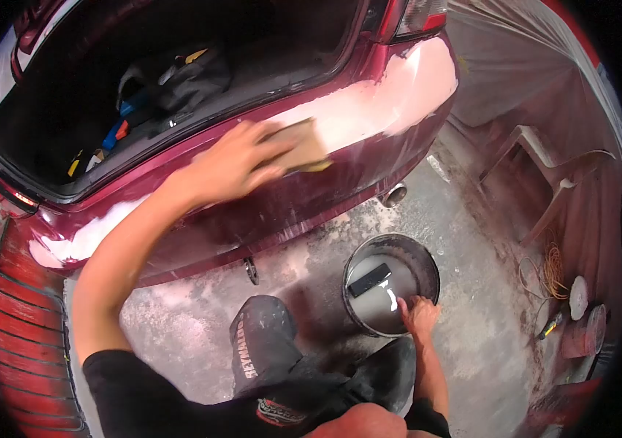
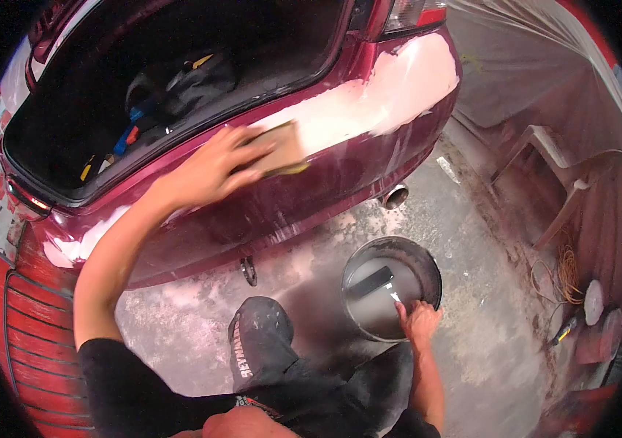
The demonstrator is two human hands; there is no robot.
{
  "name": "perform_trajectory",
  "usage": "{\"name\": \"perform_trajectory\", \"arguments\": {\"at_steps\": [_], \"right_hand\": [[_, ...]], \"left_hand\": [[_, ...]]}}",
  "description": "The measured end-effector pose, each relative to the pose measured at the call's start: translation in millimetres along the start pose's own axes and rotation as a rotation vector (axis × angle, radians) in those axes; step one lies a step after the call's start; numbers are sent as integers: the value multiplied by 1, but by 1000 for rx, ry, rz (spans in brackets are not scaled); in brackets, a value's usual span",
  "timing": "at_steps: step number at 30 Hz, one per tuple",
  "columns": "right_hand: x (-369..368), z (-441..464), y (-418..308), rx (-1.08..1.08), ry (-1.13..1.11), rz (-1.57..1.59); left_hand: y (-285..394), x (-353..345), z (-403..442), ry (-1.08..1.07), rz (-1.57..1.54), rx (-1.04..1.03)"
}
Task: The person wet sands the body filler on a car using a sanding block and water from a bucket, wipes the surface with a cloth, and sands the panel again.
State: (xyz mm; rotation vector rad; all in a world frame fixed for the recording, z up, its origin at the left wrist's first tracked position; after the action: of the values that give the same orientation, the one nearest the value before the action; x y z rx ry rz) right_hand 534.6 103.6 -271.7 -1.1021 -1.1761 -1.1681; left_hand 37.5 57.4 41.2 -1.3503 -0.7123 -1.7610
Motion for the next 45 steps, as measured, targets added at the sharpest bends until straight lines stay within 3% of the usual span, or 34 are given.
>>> {"name": "perform_trajectory", "arguments": {"at_steps": [2,3,7,9,15,21,25,28,34,41,45], "right_hand": [[4,-9,-15,13,62,10],[-60,-106,-99,-36,-161,184],[-67,-126,-121,-54,-263,161],[-72,-129,-112,-44,-229,161],[-71,-109,-101,-76,-201,229],[-72,-117,-102,-57,-163,150],[-80,-123,-97,-15,-142,220],[-70,-112,-99,-61,-102,270],[-70,-115,-95,-74,-181,264],[-68,-115,-98,-67,-170,281],[-66,-108,-97,-88,-191,245]], "left_hand": [[-3,-4,-31,11,36,-1],[-6,10,-47,-234,51,-40],[-14,-12,33,-232,29,-49],[-12,-11,38,-254,21,-12],[-6,20,-76,-274,87,49],[-18,2,27,-309,21,79],[-14,17,-47,-232,25,-12],[-12,24,-89,-285,120,41],[-24,2,31,-259,47,38],[-8,21,-62,-273,124,33],[-7,9,17,-275,50,56]]}}
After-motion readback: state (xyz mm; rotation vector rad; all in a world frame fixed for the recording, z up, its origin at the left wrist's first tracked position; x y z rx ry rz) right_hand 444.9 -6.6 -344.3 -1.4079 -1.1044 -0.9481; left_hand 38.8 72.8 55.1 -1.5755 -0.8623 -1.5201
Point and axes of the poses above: each hand's wrist, its own z-axis towards the middle knuckle, its own x-axis out of the back of the hand, y = z × x, the point moved 8 cm from there along z, towards the middle knuckle, and after that the axes turned 15 degrees about -y, right-handed, at the moved point
